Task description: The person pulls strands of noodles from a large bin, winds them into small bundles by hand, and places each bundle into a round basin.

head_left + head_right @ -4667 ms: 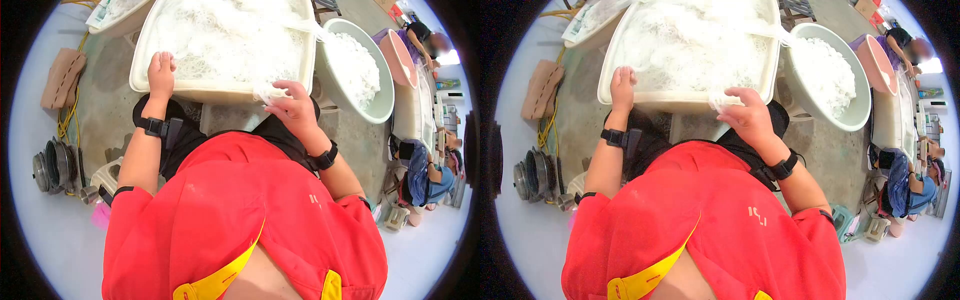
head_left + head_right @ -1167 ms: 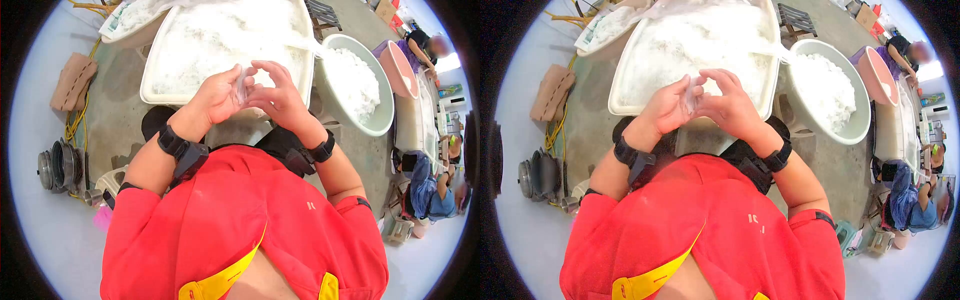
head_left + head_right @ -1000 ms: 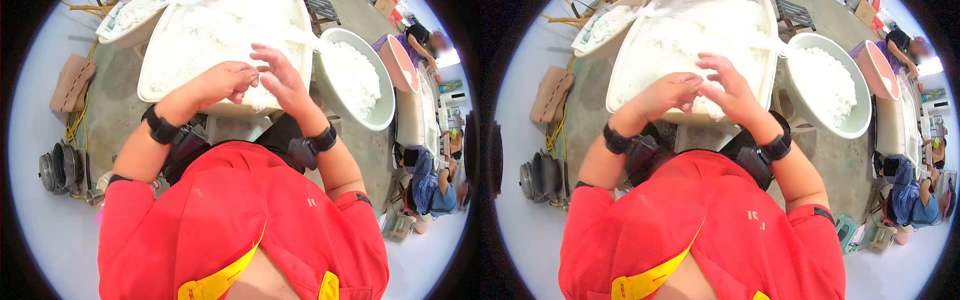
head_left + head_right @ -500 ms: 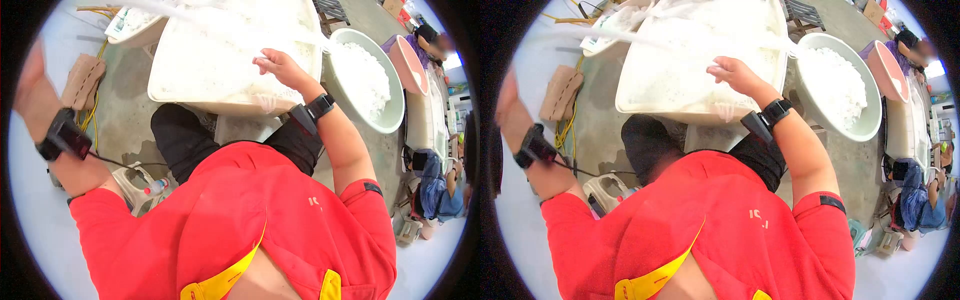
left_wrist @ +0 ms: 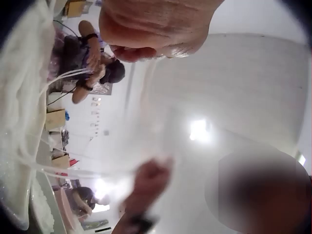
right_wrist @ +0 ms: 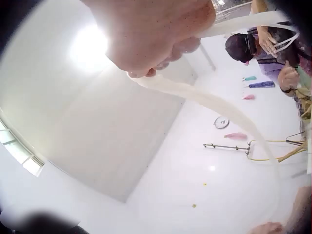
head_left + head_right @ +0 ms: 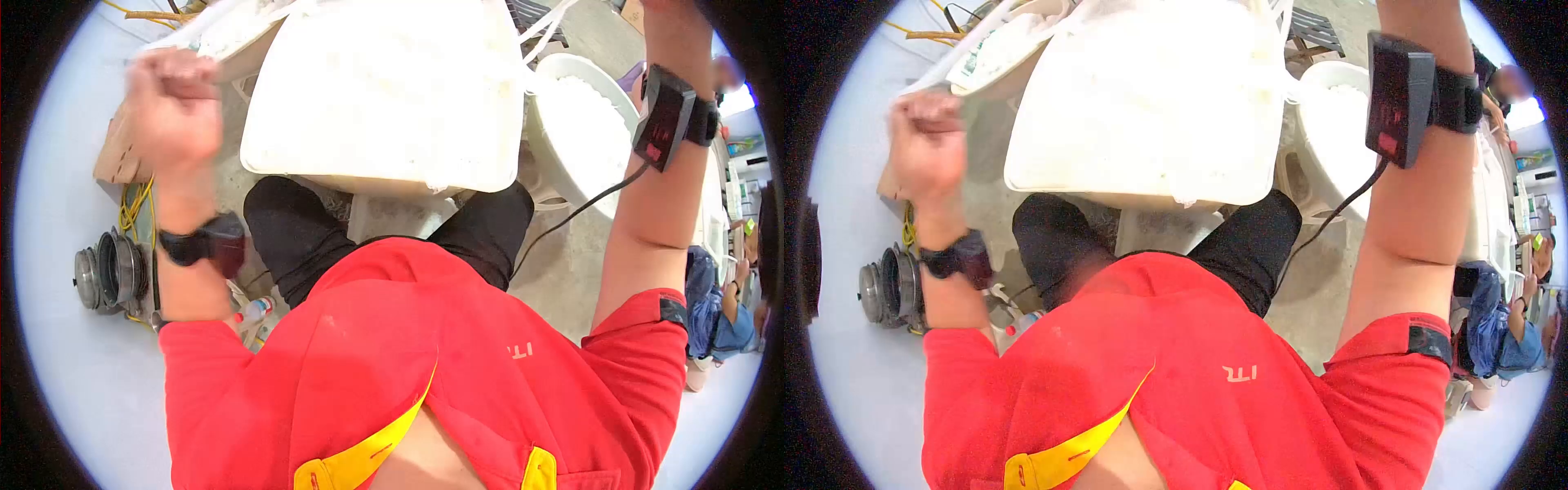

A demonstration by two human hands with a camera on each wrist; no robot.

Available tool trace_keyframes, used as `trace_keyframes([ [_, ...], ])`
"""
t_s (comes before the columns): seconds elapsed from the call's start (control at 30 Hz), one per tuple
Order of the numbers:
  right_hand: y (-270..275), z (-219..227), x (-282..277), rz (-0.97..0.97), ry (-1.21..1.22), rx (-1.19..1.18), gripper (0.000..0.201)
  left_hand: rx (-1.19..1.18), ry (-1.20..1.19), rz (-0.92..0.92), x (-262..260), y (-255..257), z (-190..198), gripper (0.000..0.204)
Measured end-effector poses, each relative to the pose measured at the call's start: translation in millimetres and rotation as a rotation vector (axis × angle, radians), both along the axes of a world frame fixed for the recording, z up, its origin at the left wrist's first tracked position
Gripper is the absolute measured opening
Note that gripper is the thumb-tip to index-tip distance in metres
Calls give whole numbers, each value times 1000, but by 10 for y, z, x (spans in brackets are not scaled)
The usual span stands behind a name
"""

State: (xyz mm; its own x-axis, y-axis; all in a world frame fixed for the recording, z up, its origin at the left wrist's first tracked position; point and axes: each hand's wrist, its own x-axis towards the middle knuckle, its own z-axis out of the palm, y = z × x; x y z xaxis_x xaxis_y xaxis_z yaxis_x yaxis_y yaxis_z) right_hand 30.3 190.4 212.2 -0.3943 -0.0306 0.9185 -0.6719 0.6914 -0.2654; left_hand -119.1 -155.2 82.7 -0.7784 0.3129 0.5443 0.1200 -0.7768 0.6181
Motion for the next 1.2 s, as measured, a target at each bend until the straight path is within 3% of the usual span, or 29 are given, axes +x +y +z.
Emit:
trace_keyframes([
  [0.07,37,-368,4,-705,229,470,35,-93,-74,-77,186,314,-319,24],
  [0.1,148,-633,-15,-715,134,446,37,-141,-134,-116,229,421,-436,24],
  [0.17,319,-1176,-27,-730,-59,392,40,-308,-255,-43,350,635,-578,21],
  [0.2,265,-1389,-48,-664,70,507,28,-380,-246,24,348,712,-666,21],
  [0.23,67,-1619,-16,-323,-494,38,25,-597,-95,78,317,777,-719,22],
  [0.27,-130,-1849,16,-195,-874,-571,22,-810,62,134,274,828,-759,23],
  [0.3,-239,-2140,44,-303,-902,-425,26,-1021,223,190,249,866,-798,23],
  [0.33,-138,-2518,2,-321,-891,-59,27,-1126,456,71,243,904,-851,24],
  [0.37,-234,-2561,57,-356,-1035,308,18,-1221,691,-54,251,952,-908,24],
  [0.43,-418,-2597,144,-301,-997,146,24,-1436,1066,-302,474,1049,-781,25],
  [0.5,-514,-2512,149,-143,-862,95,28,-1602,1223,-394,813,1119,-419,22],
  [0.6,-634,-2329,256,142,-797,-10,30,-1181,966,-375,713,1098,-374,24],
  [0.67,-698,-2278,312,294,-771,-105,26,-1127,465,-517,602,1097,-581,23],
  [0.73,-729,-2268,337,294,-714,-267,24,-990,-33,-655,630,1120,-958,25],
  [0.77,-743,-2259,348,291,-682,-346,23,-971,-268,-702,770,1112,-940,26],
  [0.8,-749,-2284,358,282,-721,-517,19,-901,-403,-663,882,1120,-981,28],
  [0.83,-764,-2242,369,154,-723,-520,18,-828,-534,-624,960,1157,-1080,29],
  [0.87,-798,-2174,388,26,-725,-521,17,-811,-518,-361,1016,1207,-1227,28],
  [0.9,-815,-2134,399,-103,-726,-521,16,-888,-331,-344,1025,1194,-1311,28],
  [0.97,-792,-2173,393,-309,-589,-303,16,-1022,48,-295,1073,1150,-1238,28],
  [1.0,-784,-2176,401,-377,-563,-229,16,-1032,45,-540,1150,1148,-1173,26],
  [1.03,-784,-2188,408,-441,-541,-156,17,-965,165,-416,1287,1218,-1244,28],
  [1.07,-790,-2225,411,-310,-623,-358,18,-893,191,-235,1366,1329,-1327,29],
  [1.13,-802,-2292,404,-35,-769,-761,20,-849,155,-120,1364,1409,-1454,30],
  [1.2,-862,-2235,428,82,-824,-1014,23,-904,38,-249,1269,1407,-1519,29],
])
